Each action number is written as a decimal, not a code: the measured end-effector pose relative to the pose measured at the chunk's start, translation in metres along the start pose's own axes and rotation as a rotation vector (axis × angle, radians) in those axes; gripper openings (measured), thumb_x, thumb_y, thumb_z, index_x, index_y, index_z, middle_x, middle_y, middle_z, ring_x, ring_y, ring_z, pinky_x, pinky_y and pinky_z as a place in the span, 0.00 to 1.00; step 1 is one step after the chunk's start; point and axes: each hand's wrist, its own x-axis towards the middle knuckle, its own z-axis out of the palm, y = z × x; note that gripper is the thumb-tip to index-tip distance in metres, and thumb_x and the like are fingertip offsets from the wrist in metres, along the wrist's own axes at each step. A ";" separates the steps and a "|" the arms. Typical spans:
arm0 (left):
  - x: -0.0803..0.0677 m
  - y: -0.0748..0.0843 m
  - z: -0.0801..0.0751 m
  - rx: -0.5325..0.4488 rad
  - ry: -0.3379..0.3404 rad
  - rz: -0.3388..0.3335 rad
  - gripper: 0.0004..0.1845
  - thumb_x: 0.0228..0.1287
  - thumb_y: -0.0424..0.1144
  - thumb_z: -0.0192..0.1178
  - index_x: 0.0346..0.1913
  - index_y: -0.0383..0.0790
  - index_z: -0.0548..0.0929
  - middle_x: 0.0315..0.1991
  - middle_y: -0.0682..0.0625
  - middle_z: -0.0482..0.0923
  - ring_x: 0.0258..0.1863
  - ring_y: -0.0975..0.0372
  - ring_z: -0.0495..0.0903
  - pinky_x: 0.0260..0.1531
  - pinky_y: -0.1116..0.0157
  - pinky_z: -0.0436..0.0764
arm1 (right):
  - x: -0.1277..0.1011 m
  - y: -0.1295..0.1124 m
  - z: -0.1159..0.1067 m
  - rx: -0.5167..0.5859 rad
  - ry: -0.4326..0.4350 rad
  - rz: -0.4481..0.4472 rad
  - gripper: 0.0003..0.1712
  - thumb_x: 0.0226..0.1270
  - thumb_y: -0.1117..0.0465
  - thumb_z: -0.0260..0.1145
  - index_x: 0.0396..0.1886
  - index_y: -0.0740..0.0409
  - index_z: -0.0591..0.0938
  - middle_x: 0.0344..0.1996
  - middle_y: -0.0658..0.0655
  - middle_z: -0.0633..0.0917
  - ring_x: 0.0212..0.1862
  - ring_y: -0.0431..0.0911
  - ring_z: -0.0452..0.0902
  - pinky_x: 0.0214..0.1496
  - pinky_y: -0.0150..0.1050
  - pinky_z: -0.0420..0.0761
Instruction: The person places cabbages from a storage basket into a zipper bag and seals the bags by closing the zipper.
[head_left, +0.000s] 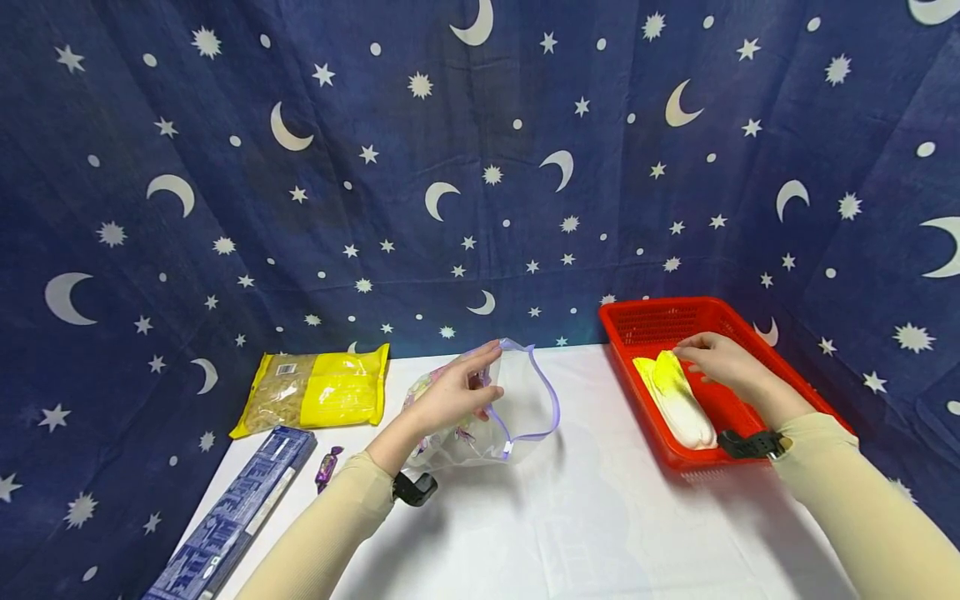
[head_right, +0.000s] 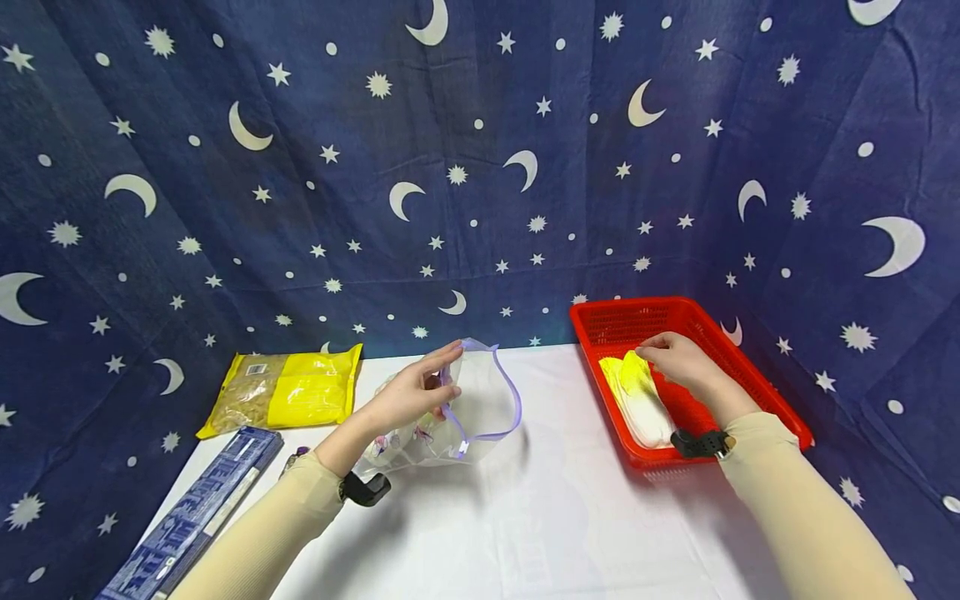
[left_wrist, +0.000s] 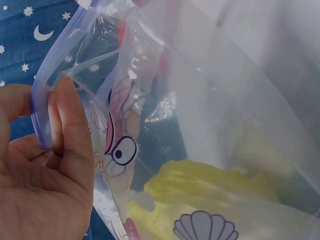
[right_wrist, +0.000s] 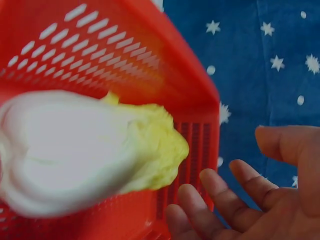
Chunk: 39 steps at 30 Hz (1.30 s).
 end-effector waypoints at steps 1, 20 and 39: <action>0.000 0.000 0.000 -0.010 -0.005 -0.003 0.39 0.69 0.35 0.65 0.79 0.37 0.61 0.82 0.51 0.52 0.28 0.55 0.79 0.32 0.59 0.88 | 0.000 0.002 -0.002 -0.002 -0.008 0.008 0.36 0.82 0.49 0.53 0.70 0.77 0.63 0.67 0.79 0.67 0.64 0.72 0.69 0.64 0.62 0.75; 0.000 -0.002 0.002 -0.084 -0.042 -0.059 0.39 0.68 0.35 0.63 0.79 0.38 0.61 0.80 0.56 0.55 0.27 0.54 0.82 0.35 0.61 0.87 | -0.004 0.060 -0.025 0.256 -0.387 0.296 0.51 0.75 0.51 0.62 0.79 0.72 0.44 0.66 0.73 0.68 0.61 0.66 0.73 0.56 0.61 0.80; 0.000 -0.005 0.004 -0.096 -0.054 -0.052 0.39 0.68 0.34 0.63 0.79 0.34 0.60 0.81 0.54 0.53 0.24 0.56 0.81 0.34 0.58 0.88 | 0.009 0.063 -0.011 0.255 -0.480 0.324 0.53 0.73 0.56 0.64 0.77 0.77 0.41 0.60 0.70 0.70 0.55 0.61 0.73 0.51 0.55 0.85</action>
